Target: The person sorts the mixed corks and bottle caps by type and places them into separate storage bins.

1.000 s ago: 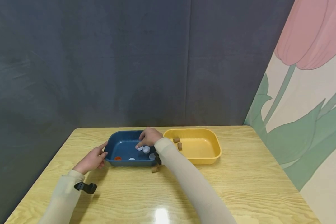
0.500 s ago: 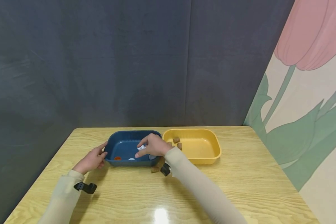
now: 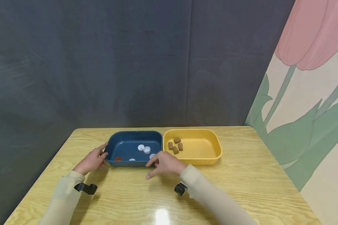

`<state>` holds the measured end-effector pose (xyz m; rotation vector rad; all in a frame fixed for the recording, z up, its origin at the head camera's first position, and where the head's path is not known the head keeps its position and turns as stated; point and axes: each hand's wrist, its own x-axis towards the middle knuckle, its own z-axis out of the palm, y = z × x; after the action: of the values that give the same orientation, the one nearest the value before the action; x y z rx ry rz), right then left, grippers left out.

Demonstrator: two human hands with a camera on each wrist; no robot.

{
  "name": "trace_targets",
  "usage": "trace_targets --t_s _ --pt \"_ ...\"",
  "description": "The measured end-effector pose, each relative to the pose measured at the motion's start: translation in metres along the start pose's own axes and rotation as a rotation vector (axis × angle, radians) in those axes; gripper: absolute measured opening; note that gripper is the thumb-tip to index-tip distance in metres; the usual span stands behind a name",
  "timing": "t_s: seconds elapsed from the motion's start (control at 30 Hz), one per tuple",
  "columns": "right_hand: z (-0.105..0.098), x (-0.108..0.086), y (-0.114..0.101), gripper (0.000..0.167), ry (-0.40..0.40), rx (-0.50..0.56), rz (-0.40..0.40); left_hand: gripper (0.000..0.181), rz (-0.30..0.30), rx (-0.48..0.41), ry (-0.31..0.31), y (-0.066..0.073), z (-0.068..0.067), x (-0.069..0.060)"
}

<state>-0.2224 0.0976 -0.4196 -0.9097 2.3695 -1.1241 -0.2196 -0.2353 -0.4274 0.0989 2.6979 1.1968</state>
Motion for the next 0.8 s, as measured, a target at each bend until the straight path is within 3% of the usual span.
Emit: trace_targets --t_s 0.37,0.8 --pt "0.009 -0.013 0.024 0.054 0.061 -0.138 0.045 0.057 -0.009 0.004 -0.011 0.001 -0.001 -0.002" --pt "0.016 -0.007 0.036 0.054 0.093 -0.204 0.087 0.057 -0.007 0.021 -0.003 0.001 -0.001 0.000"
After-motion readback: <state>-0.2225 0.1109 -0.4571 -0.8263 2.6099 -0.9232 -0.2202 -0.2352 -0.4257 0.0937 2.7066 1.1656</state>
